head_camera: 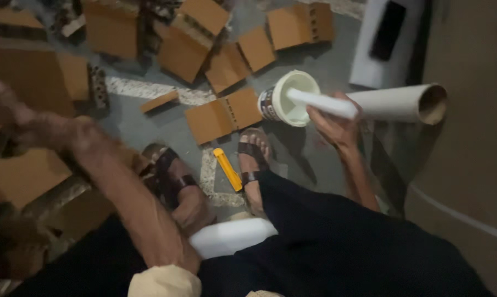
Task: The person sits on a low stool and applies a white substance from a bucket onto small cardboard pieces using a white cylindrical applicator. They then press the coated pieces together to form small box-like structures.
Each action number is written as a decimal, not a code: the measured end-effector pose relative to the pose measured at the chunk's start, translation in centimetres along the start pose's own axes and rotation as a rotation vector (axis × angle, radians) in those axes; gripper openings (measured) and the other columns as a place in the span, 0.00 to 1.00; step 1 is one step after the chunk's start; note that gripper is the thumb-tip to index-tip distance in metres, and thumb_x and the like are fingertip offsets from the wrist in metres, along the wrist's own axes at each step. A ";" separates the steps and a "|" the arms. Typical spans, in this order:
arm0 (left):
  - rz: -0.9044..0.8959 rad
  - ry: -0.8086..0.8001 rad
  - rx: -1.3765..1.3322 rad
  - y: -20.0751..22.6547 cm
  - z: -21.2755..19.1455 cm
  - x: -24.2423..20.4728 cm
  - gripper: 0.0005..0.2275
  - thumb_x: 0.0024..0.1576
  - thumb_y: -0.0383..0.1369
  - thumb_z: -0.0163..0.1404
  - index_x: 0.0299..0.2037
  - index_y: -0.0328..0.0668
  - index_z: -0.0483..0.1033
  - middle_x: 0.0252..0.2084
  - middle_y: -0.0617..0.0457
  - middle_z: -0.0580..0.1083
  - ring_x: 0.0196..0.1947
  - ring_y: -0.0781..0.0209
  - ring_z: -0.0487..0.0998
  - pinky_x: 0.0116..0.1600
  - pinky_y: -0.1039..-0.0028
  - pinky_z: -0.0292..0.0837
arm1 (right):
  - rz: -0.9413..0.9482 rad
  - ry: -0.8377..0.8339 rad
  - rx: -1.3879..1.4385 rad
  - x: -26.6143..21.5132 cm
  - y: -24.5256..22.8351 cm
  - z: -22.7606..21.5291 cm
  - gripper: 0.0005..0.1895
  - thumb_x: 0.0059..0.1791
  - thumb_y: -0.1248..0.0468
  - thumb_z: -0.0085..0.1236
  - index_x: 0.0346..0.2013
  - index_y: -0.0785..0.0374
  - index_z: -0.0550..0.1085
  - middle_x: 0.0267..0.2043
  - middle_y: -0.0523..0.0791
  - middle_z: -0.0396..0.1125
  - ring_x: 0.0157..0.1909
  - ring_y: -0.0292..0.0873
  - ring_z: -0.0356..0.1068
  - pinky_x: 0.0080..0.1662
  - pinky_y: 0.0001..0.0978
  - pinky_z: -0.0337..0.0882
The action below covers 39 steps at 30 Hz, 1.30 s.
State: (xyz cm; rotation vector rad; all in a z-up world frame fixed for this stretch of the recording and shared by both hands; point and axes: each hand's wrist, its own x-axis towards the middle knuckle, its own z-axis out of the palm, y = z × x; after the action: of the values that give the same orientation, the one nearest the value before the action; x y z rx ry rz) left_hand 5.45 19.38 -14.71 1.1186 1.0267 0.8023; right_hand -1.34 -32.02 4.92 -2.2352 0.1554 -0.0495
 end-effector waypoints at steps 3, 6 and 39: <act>0.103 -0.216 -0.105 6.7 1.2 -5.1 0.39 0.55 0.51 0.57 0.69 0.41 0.48 0.64 0.42 0.64 0.62 0.50 0.73 0.64 0.58 0.74 | 0.003 -0.057 -0.412 2.3 0.4 1.0 0.10 0.47 0.64 0.66 0.39 0.68 0.79 0.29 0.50 0.75 0.31 0.44 0.77 0.36 0.36 0.77; 0.122 -0.420 -0.190 11.6 1.1 -9.4 0.36 0.58 0.52 0.55 0.69 0.40 0.54 0.63 0.44 0.66 0.61 0.52 0.75 0.63 0.59 0.76 | -0.402 -0.055 -0.309 3.7 2.0 1.5 0.14 0.42 0.65 0.71 0.39 0.69 0.79 0.35 0.54 0.75 0.35 0.51 0.76 0.38 0.43 0.76; -0.251 -0.799 -0.417 12.4 4.1 -17.7 0.22 0.66 0.41 0.56 0.61 0.27 0.72 0.54 0.43 0.76 0.55 0.52 0.81 0.60 0.64 0.83 | -0.019 -0.520 -0.677 3.0 7.1 4.9 0.08 0.42 0.69 0.66 0.35 0.65 0.82 0.36 0.56 0.75 0.35 0.54 0.78 0.41 0.45 0.78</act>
State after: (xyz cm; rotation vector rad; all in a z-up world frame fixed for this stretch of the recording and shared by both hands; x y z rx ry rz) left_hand 3.11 5.19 2.01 0.8073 0.2911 0.2847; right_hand 1.38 -32.95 -3.70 -2.8273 -0.1600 0.6585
